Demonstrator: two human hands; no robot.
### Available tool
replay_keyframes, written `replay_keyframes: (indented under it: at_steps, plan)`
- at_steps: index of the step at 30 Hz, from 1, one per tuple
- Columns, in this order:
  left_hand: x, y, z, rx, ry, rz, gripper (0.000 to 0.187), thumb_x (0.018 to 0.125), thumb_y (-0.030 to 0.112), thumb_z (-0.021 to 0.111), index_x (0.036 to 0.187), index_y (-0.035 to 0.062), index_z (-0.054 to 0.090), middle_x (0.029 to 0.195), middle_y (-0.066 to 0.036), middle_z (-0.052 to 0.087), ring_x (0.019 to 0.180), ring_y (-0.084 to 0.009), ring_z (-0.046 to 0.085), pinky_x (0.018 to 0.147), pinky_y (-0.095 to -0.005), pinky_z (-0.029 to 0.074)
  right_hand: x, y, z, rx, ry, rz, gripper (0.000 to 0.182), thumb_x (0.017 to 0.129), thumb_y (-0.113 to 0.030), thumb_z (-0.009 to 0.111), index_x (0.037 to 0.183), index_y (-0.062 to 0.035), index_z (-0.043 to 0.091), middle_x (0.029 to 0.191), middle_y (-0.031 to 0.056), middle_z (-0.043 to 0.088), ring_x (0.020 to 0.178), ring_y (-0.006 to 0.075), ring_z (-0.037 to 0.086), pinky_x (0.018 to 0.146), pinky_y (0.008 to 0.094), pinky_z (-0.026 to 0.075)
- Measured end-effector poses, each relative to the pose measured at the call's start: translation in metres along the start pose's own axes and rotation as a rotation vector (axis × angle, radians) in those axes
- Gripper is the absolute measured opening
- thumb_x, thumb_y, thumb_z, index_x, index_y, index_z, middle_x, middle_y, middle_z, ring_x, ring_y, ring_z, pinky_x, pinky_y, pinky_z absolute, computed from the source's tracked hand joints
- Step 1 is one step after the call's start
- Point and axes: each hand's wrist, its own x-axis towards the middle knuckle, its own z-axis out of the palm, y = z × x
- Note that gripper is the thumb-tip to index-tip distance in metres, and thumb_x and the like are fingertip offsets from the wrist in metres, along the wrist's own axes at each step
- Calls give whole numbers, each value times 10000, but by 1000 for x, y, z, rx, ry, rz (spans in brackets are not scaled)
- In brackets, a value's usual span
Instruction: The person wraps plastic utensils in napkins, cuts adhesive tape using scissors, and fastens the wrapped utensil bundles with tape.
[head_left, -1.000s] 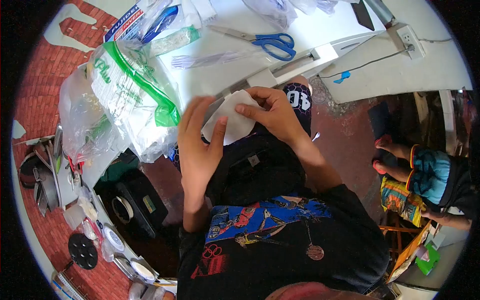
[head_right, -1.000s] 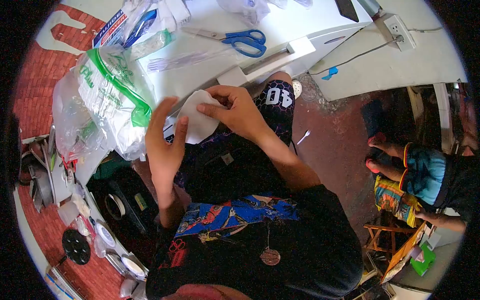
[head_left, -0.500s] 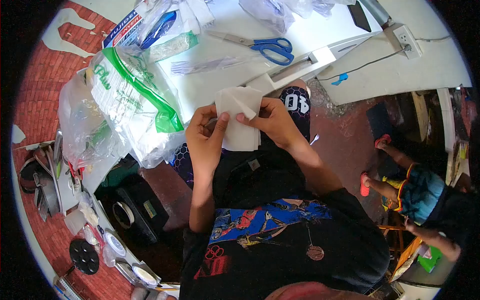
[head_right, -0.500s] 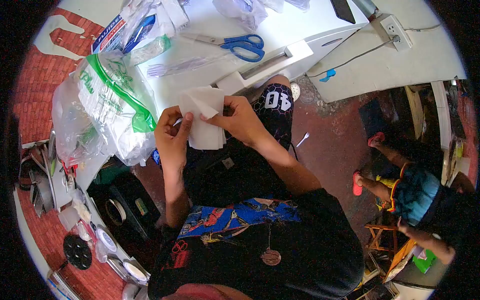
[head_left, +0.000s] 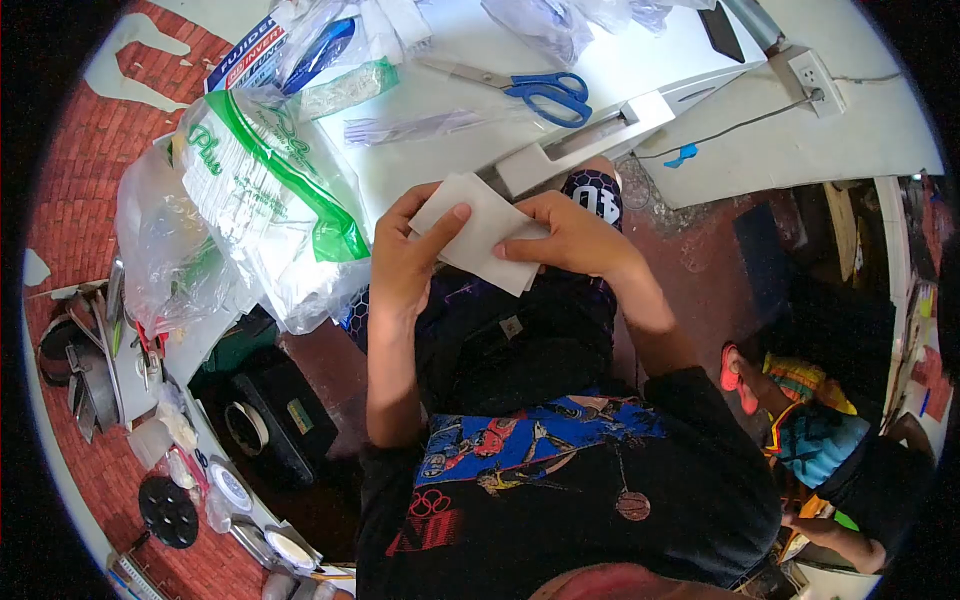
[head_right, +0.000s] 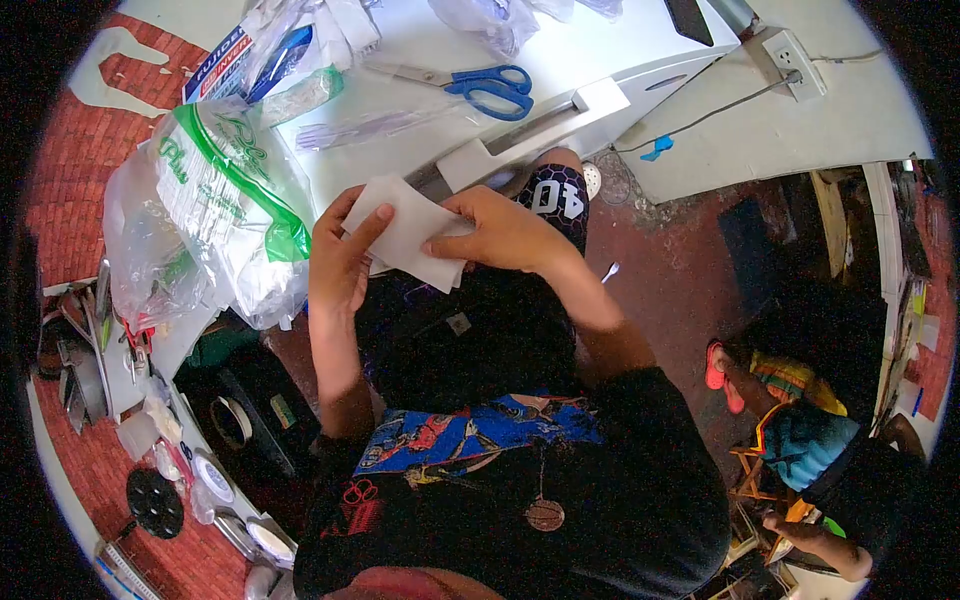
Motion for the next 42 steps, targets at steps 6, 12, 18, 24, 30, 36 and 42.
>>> replay_keyframes:
  at_steps: [6, 12, 18, 24, 30, 36, 42]
  plan:
    - [6, -5, -1, 52, 39, 109, 292, 854, 91, 746, 1085, -62, 655, 1005, -135, 692, 871, -161, 656, 770, -267, 531, 0, 8, -7, -30, 147, -107, 355, 851, -260, 756, 1040, 32, 684, 875, 63, 691, 805, 89, 614, 709, 239, 483]
    - [6, -11, 6, -54, 30, 133, 289, 889, 60, 704, 1131, -76, 625, 1040, -157, 685, 900, -171, 660, 813, -282, 540, -2, 19, 15, 588, 299, -192, 329, 821, -111, 778, 1081, 52, 657, 947, 81, 691, 905, 146, 642, 819, 277, 518]
    - [4, -15, 0, -92, -13, 148, 375, 899, 48, 685, 1226, -79, 552, 1106, -162, 660, 984, -201, 651, 875, -319, 535, -3, 27, 10, 643, 329, -198, 333, 823, -67, 769, 1113, 48, 653, 1027, 97, 701, 939, 151, 655, 849, 278, 526]
    - [5, -12, -6, -275, -145, -214, 493, 838, 33, 736, 1259, -71, 502, 1212, -169, 609, 1077, -262, 627, 924, -392, 524, -10, 16, 0, 290, 333, -314, 290, 857, -118, 747, 1088, 40, 669, 947, 74, 714, 821, 121, 667, 723, 254, 553]
    - [4, -10, 8, -108, -138, -152, 477, 757, -29, 777, 1182, -55, 563, 1088, -152, 665, 983, -252, 667, 885, -384, 541, -26, 3, 5, 306, 198, -181, 252, 903, -174, 706, 1063, 12, 648, 728, 1, 622, 518, 58, 512, 455, 213, 401]
    - [-13, -12, 0, 5, -82, -65, 163, 731, -89, 748, 875, -30, 700, 941, -172, 711, 872, -232, 691, 801, -335, 556, -35, 3, -8, 246, 93, -169, 185, 871, -59, 669, 1048, -7, 689, 737, 11, 640, 509, 49, 499, 449, 201, 388]
    - [-16, 3, -19, 172, -436, 240, 115, 711, 66, 704, 600, 40, 687, 884, -248, 715, 869, -331, 708, 786, -365, 546, -37, -2, -30, 38, -303, -443, 159, 839, 2, 670, 978, -25, 742, 758, 64, 667, 559, 102, 576, 497, 234, 422]
